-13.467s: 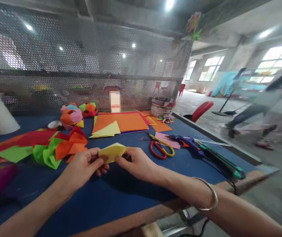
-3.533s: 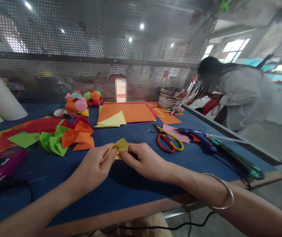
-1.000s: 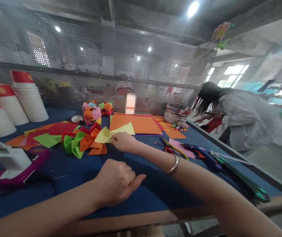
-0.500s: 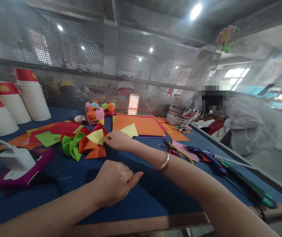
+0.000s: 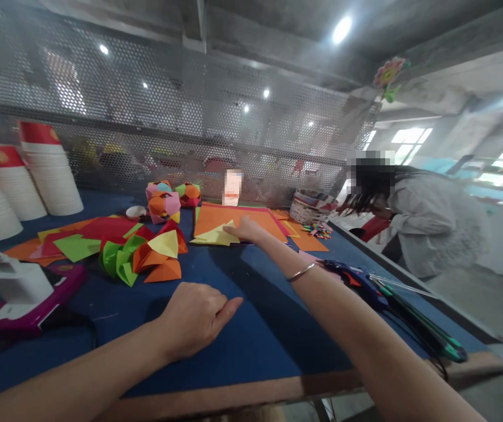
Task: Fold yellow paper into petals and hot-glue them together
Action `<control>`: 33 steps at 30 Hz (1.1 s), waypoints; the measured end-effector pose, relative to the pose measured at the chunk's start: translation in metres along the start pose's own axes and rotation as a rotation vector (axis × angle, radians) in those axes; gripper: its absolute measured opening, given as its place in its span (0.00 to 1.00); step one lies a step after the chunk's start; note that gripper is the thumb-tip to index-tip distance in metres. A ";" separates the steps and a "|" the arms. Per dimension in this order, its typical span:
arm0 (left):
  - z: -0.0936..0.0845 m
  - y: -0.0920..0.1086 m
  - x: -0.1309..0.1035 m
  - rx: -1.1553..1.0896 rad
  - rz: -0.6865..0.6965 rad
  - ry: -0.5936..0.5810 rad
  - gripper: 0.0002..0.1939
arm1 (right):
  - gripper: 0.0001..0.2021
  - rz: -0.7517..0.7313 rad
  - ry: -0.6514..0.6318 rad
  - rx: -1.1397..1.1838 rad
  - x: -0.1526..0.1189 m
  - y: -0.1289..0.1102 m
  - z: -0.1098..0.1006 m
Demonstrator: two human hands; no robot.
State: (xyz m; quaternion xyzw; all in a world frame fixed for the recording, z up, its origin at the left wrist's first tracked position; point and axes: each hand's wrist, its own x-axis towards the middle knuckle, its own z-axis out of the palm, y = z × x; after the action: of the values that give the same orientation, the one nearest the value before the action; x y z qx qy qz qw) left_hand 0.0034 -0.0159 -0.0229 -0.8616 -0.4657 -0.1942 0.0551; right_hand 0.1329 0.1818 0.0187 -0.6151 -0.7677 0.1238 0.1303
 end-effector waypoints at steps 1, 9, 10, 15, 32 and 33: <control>0.000 0.000 0.000 -0.003 0.000 0.008 0.31 | 0.17 0.006 -0.003 0.015 -0.001 0.000 0.003; -0.002 -0.003 0.003 -0.017 -0.009 0.038 0.29 | 0.17 -0.060 0.072 0.156 -0.001 0.004 0.016; -0.002 -0.003 0.003 -0.026 -0.013 0.041 0.29 | 0.18 -0.079 0.083 0.166 -0.001 0.004 0.015; -0.005 -0.003 0.004 -0.056 -0.082 0.028 0.30 | 0.23 -0.130 0.099 0.149 -0.010 0.009 0.006; -0.017 -0.024 0.019 -0.418 -0.495 0.137 0.18 | 0.09 -0.220 0.047 0.119 -0.055 0.013 -0.001; -0.017 -0.027 0.020 -0.547 -0.557 0.196 0.16 | 0.08 -0.242 0.077 0.140 -0.064 0.011 -0.005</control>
State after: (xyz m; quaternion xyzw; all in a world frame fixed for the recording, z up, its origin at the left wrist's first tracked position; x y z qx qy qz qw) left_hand -0.0136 0.0103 -0.0018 -0.6628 -0.6051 -0.3996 -0.1868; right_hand 0.1580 0.1222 0.0165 -0.5116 -0.8203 0.1369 0.2161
